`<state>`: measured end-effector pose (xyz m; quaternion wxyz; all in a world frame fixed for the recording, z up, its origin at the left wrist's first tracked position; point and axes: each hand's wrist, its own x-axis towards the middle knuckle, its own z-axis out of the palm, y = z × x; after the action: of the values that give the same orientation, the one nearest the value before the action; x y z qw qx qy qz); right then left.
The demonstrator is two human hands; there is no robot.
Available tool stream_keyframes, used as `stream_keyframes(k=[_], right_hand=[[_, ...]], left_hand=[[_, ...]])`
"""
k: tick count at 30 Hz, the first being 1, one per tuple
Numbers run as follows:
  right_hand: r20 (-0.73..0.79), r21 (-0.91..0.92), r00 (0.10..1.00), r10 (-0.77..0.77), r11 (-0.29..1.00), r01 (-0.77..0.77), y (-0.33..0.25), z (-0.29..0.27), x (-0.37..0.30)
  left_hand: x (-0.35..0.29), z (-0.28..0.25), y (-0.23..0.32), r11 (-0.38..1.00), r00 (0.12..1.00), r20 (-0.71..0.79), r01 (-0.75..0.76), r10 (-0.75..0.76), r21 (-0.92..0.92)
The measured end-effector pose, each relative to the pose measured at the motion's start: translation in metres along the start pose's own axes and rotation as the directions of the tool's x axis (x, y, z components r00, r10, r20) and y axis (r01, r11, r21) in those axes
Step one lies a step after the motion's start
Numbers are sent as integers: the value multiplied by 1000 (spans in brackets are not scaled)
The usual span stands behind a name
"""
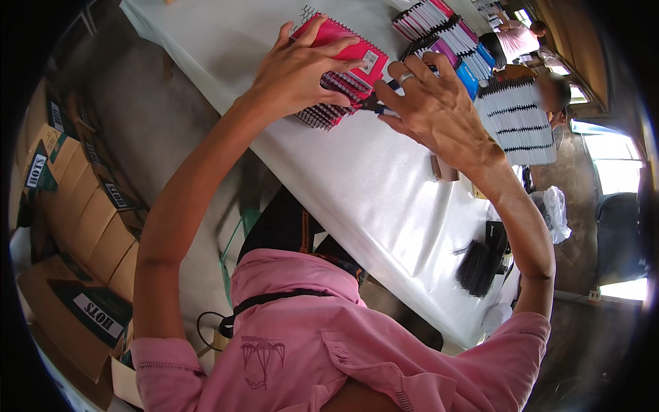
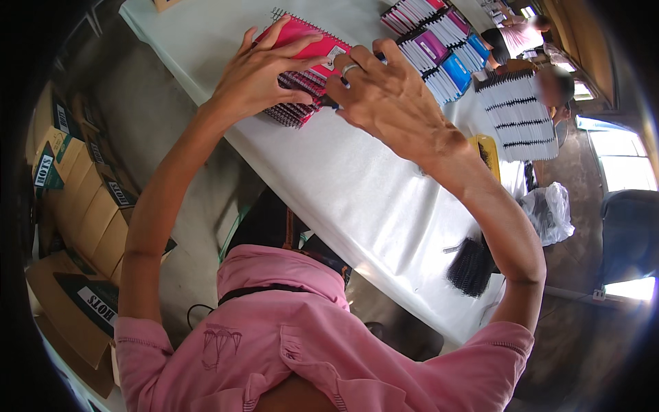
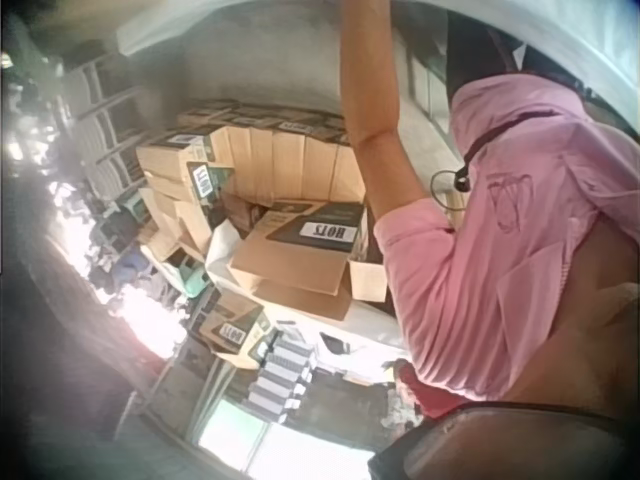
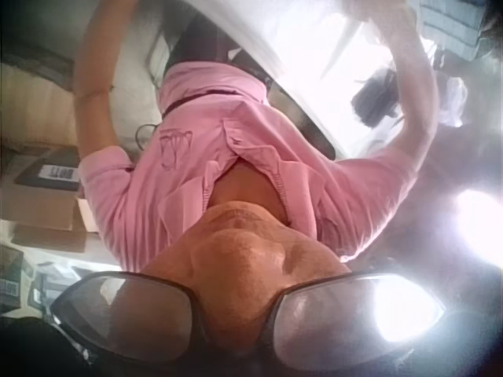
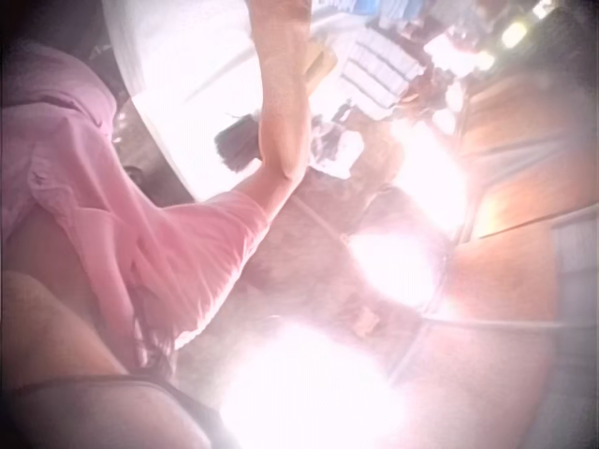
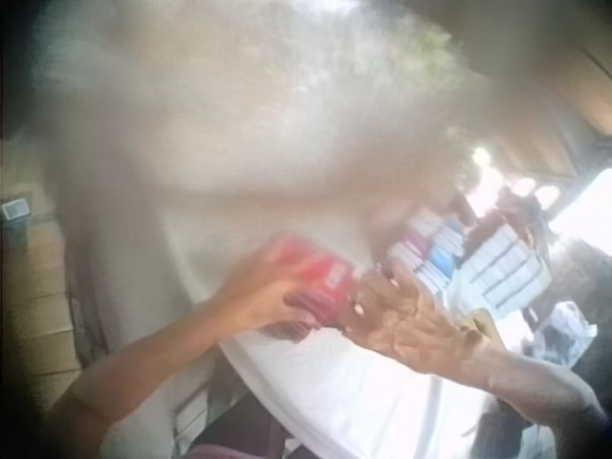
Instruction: The person uses pliers to attach spiral wire bindings to stacks of pink and red notebooks. They then unpack a cardboard box containing more notebooks and continue the binding process, stacking the finished items on the table.
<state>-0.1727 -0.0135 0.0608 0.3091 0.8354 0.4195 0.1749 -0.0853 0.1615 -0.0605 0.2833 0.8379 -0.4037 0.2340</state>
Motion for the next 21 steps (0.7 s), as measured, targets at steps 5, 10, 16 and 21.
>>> stream_keyframes(k=[5, 10, 16, 21], right_hand=[[-43, 11, 994, -100, 995, 101, -1, 18, -4], [393, -33, 917, 65, 998, -57, -25, 2, 5], [-53, -12, 999, -11, 1000, 11, -7, 5, 3], [-53, 19, 992, -116, 993, 117, -11, 25, -3]], left_hand=[[1, 3, -2, 1000, 1000, 21, 14, -14, 1], [0, 5, -3, 999, 1000, 3, 25, -25, 21], [-4, 0, 2, 997, 998, 45, 37, -40, 74], [0, 2, 2, 994, 996, 70, 46, -53, 95]])
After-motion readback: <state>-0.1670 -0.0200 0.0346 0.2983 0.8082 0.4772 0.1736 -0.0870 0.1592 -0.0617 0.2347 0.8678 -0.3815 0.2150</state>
